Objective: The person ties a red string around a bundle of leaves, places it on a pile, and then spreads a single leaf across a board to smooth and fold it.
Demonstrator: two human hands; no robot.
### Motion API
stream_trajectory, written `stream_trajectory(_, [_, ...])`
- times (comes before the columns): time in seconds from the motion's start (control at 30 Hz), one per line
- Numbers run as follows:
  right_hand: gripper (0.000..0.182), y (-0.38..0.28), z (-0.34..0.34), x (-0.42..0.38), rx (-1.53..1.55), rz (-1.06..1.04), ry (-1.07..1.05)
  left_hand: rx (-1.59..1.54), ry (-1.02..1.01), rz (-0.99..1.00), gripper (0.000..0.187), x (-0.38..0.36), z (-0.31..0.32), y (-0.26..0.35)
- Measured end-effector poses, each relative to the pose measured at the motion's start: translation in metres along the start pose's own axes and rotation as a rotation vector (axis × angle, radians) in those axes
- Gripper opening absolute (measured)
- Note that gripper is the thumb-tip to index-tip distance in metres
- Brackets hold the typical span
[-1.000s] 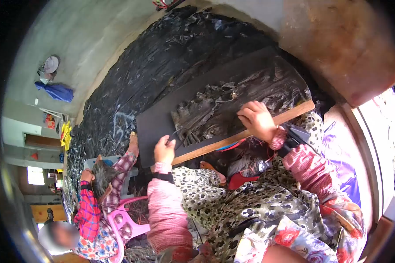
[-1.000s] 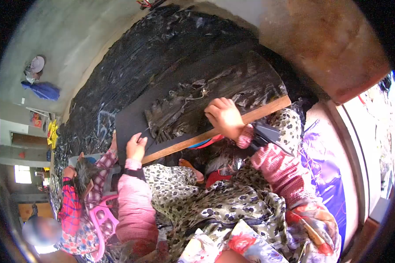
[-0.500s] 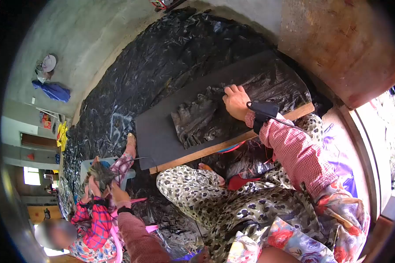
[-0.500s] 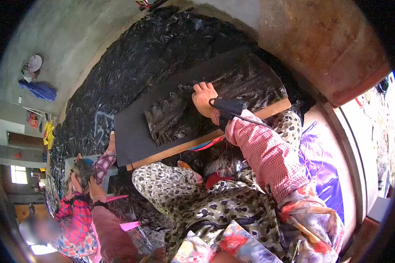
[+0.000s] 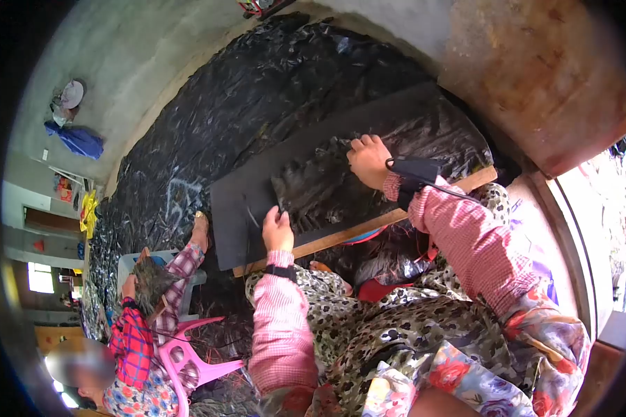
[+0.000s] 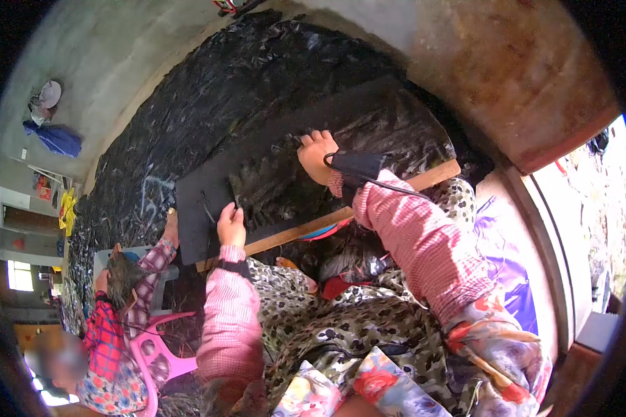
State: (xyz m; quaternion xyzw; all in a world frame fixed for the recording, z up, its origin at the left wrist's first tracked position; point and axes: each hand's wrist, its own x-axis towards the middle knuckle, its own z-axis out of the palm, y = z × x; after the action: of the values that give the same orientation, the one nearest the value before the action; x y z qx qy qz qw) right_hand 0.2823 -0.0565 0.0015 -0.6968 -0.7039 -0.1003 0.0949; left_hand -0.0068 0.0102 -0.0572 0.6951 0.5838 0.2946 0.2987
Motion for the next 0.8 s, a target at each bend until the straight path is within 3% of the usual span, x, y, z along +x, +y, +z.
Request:
stream_trajectory(0.1, [0.011,-0.004,0.015,0.001,-0.005,0.037,0.096,-0.088,0.055,-0.101,0.030,0.004,0.007,0.025])
stream_trajectory(0.23, [0.015,-0.002,-0.030,0.003,0.192,-0.069,0.312,-0.141,0.146,-0.091,0.030,0.000,0.004,0.029])
stream_trajectory(0.33, [0.014,0.013,-0.054,0.000,0.250,-0.111,0.481,-0.366,0.106,-0.211,0.031,0.015,0.018,-0.006])
stream_trajectory(0.47, [0.014,0.056,-0.060,-0.025,0.138,-0.012,0.426,-0.350,0.034,-0.218,0.033,0.001,0.014,0.047])
stream_trajectory(0.53, [0.014,0.081,-0.041,-0.043,0.087,0.048,0.370,-0.336,0.011,-0.131,0.035,0.004,0.024,0.048])
stream_trajectory(0.57, [0.014,0.088,-0.032,-0.052,0.074,0.083,0.302,-0.129,0.009,-0.097,0.040,0.002,0.024,0.066])
stream_trajectory(0.6, [0.014,0.092,-0.021,-0.059,0.070,0.091,0.300,0.055,-0.001,0.033,0.046,-0.005,0.023,0.083])
stream_trajectory(0.67, [0.014,0.096,-0.016,-0.067,0.052,0.140,0.116,0.264,0.064,0.535,0.050,-0.009,0.032,0.099])
stream_trajectory(0.73, [0.014,0.098,-0.015,-0.068,0.083,0.145,0.121,0.549,-0.174,0.620,0.051,-0.012,0.038,0.115])
stream_trajectory(0.8, [0.011,0.096,-0.019,-0.067,0.041,0.183,0.145,0.645,-0.394,0.511,0.050,-0.009,0.049,0.111])
